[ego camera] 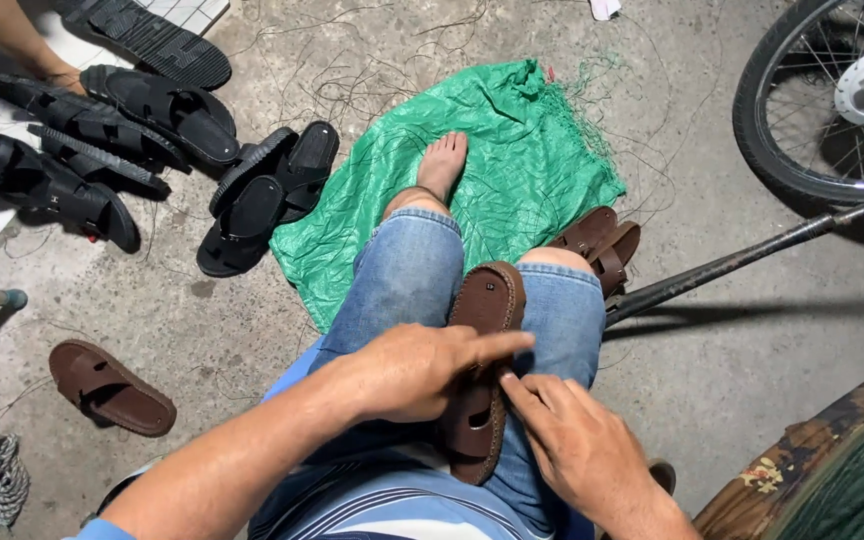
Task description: A person is hand-stitching the sole of a leather sandal using a needle and thread while sitting on a low stool.
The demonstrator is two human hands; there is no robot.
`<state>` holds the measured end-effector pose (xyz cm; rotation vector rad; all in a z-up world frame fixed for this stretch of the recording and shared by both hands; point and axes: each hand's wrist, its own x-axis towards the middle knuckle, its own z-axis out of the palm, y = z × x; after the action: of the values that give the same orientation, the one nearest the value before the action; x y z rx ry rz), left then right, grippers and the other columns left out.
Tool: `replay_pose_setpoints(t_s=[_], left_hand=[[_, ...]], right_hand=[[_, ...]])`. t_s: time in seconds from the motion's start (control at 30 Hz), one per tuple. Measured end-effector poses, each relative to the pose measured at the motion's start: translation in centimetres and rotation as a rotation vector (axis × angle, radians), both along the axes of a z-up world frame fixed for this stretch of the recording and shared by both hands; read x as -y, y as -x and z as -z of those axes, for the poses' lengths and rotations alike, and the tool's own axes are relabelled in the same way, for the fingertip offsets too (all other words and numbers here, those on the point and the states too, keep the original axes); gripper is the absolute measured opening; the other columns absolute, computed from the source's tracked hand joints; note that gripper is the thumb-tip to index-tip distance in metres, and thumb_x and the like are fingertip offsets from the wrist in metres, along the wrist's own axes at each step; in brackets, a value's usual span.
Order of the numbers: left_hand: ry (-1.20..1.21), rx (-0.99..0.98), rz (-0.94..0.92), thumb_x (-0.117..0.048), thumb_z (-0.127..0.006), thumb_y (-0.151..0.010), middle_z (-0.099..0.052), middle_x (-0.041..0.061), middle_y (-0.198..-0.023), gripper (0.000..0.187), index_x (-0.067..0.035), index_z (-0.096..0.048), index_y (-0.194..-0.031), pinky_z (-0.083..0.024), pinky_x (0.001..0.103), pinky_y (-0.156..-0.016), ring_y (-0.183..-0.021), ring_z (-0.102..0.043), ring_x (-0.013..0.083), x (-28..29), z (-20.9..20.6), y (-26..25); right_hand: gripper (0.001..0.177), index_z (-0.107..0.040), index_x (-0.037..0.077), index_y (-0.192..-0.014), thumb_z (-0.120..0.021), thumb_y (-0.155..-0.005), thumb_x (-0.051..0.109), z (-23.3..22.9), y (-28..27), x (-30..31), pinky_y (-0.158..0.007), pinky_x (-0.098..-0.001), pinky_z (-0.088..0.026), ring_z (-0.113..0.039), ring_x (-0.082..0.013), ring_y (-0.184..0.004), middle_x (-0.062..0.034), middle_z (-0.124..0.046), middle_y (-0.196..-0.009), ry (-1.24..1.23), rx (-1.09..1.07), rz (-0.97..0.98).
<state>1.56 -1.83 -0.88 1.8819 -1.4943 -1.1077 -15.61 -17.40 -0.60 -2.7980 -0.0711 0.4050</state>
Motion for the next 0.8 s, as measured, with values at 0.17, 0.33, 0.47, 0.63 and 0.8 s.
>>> replay_pose_setpoints(t_s=[0.17,0.33,0.47,0.63,0.8], left_hand=[[-0.214,0.174,0.092,-0.019,-0.049,-0.080,-0.045,0.006,-0.090,0.066,-0.047,-0.028,-0.137,-0.047,0.046,-0.050,-0.070,-0.057,0.0312,0.1,-0.7,0.3],[-0.196,0.146,-0.020,-0.025,-0.045,-0.083,-0.045,0.007,-0.086,0.057,-0.045,-0.034,-0.135,-0.045,0.049,-0.052,-0.065,-0.056,0.0336,-0.8,-0.6,0.0],[0.034,0.000,-0.158,-0.023,-0.048,-0.081,-0.045,0.007,-0.106,0.047,-0.029,-0.048,-0.128,-0.046,0.044,-0.070,-0.091,-0.056,0.0288,-0.7,-1.2,0.2],[0.088,0.042,-0.242,-0.047,-0.063,-0.073,-0.047,0.005,-0.108,0.057,-0.022,-0.054,-0.123,-0.048,0.048,-0.067,-0.088,-0.058,0.0283,0.2,-1.1,2.2],[0.188,0.032,-0.333,-0.027,-0.060,-0.082,-0.051,0.004,-0.091,0.017,-0.017,-0.065,-0.095,-0.046,0.044,-0.052,-0.068,-0.060,0.0278,0.6,0.5,3.1]], right_hand=[[0.057,-0.025,0.022,-0.137,-0.043,-0.083,0.021,-1.6,-0.8,0.6,-0.054,-0.0477,-0.053,-0.055,-0.0275,-0.084,-0.0057,-0.044,-0.105,0.056,-0.316,-0.070],[0.062,-0.002,0.064,-0.137,-0.029,-0.091,0.034,-8.8,-4.3,2.4,-0.083,-0.0323,-0.055,-0.062,-0.0156,-0.091,0.0161,-0.037,-0.124,0.330,-1.045,0.234],[0.067,-0.012,0.054,-0.140,-0.041,-0.083,0.033,-6.4,-1.3,4.3,-0.059,-0.0411,-0.052,-0.054,-0.0195,-0.077,0.0079,-0.044,-0.095,0.215,-0.636,0.137],[0.066,-0.025,0.050,-0.139,-0.046,-0.080,0.028,-5.3,-0.3,3.8,-0.062,-0.0432,-0.047,-0.056,-0.0250,-0.075,0.0019,-0.048,-0.083,0.001,-0.481,0.204],[0.067,-0.044,0.049,-0.131,-0.069,-0.070,0.039,-4.2,-0.9,2.5,-0.060,-0.0197,-0.045,-0.047,-0.0092,-0.055,0.0010,-0.047,-0.061,-0.302,-0.388,0.726]])
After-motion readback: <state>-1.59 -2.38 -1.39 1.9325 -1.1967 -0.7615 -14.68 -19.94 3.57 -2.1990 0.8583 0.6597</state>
